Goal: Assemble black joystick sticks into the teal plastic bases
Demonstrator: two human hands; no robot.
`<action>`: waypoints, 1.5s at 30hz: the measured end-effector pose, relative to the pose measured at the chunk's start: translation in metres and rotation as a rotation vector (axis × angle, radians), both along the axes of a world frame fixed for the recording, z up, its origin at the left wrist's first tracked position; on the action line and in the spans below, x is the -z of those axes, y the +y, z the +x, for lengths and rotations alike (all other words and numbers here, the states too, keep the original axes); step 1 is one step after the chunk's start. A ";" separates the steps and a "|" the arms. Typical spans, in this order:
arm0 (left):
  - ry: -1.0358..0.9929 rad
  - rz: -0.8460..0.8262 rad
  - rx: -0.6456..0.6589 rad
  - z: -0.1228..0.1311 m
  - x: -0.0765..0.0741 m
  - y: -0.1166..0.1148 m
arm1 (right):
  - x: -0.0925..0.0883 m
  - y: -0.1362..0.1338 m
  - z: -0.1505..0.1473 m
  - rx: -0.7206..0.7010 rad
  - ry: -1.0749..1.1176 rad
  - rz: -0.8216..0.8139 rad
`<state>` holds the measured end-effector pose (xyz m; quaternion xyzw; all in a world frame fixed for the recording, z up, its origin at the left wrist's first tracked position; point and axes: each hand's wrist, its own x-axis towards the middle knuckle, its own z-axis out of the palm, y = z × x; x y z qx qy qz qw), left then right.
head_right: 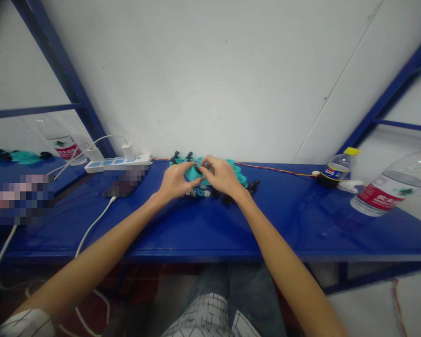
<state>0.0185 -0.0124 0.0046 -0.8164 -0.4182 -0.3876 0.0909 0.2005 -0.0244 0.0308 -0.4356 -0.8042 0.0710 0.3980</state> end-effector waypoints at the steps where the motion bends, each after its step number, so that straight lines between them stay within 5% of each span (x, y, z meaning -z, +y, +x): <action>1: -0.011 0.007 0.004 0.000 0.000 0.001 | 0.000 0.000 0.002 -0.033 0.014 -0.019; 9: 0.016 0.030 0.042 -0.001 0.001 0.001 | -0.002 0.000 0.000 0.075 -0.028 -0.065; 15: 0.051 -0.006 0.038 0.000 -0.002 -0.001 | 0.000 0.002 0.000 -0.040 0.056 -0.033; 21: 0.068 -0.021 0.036 0.000 -0.002 -0.002 | 0.004 0.005 -0.002 0.023 0.001 -0.056; 31: 0.080 -0.075 0.052 -0.002 -0.007 -0.002 | 0.002 0.005 0.003 -0.190 0.054 -0.045; 45: 0.109 -0.056 0.022 -0.002 -0.006 -0.001 | -0.004 -0.002 0.003 -0.098 0.023 -0.018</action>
